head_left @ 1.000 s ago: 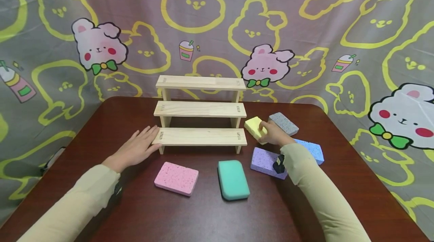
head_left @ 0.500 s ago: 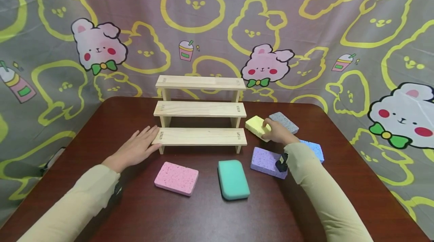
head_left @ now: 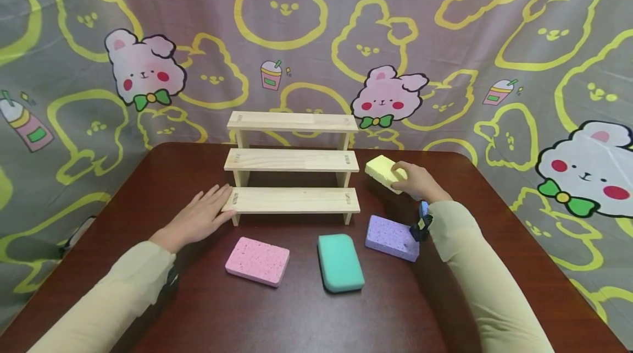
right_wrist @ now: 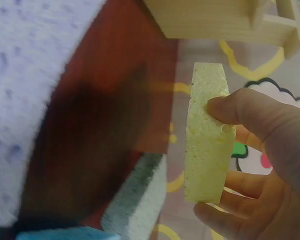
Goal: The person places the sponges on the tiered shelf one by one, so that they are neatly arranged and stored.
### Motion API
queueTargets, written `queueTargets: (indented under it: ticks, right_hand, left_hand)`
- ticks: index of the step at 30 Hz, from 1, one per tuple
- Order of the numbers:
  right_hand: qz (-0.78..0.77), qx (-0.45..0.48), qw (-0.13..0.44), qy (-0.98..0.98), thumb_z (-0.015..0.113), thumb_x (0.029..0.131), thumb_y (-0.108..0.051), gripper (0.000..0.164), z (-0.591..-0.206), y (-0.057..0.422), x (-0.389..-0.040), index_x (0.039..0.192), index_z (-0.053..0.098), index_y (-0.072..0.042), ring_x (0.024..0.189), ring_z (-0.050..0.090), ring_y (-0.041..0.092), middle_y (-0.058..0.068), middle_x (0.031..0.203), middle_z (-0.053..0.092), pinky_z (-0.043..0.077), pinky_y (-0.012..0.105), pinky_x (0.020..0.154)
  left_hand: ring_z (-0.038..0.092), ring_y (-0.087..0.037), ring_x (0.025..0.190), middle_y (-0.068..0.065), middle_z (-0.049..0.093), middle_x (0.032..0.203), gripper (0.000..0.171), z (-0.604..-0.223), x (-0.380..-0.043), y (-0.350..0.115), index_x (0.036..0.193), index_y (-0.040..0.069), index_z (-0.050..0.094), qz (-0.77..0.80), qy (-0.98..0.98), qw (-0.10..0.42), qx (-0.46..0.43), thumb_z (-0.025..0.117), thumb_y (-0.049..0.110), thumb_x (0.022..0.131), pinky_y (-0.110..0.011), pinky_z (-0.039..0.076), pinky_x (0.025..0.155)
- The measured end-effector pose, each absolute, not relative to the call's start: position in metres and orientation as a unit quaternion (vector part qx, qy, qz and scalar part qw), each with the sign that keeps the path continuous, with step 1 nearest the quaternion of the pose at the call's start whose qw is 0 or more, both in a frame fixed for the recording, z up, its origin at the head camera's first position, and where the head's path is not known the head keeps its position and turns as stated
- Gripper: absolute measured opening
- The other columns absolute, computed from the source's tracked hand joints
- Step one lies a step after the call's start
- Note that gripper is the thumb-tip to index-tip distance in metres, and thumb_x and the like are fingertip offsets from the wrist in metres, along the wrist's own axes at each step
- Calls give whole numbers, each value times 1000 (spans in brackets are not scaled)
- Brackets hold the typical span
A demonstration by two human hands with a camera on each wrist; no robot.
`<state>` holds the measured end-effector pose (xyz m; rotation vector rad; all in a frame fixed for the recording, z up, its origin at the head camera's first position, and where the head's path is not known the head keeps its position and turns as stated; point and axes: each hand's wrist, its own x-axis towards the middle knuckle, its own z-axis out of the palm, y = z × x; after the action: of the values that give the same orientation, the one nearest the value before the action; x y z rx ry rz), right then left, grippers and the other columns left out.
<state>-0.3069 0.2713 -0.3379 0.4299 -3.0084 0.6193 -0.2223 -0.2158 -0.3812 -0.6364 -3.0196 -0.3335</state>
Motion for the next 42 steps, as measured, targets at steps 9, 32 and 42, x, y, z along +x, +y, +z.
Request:
queueTargets:
  ticks: [9,32,42]
  right_hand:
    - [209,131,34,-968,66,81,-18,45,-306,282,-312,120,51,-1,96,47,37,26,116,53,37,50,82]
    - [224,176,87,-955,64,82,-12,47,-216,252,-322,124,49,-2,102,41,35,23,126,45,32,49,86]
    - [238,224,97,-940,64,81,-12,44,-196,214,-329,123,51,-5,98,43,31,15,127,48,33,45,84]
  left_hand:
    - [19,-42,132,-26,28,143,68,-381,-221,-218,140,-8,26,-107,-973,20,-204,44,40,96,-57,15,103]
    - [21,-42,132,-25,29,143,66,-387,-223,-218,140,-8,27,-102,-973,27,-204,45,38,96,-57,15,103]
    - [21,-42,132,-25,29,143,66,-384,-223,-216,140,-8,27,-99,-974,29,-203,46,37,96,-57,16,103]
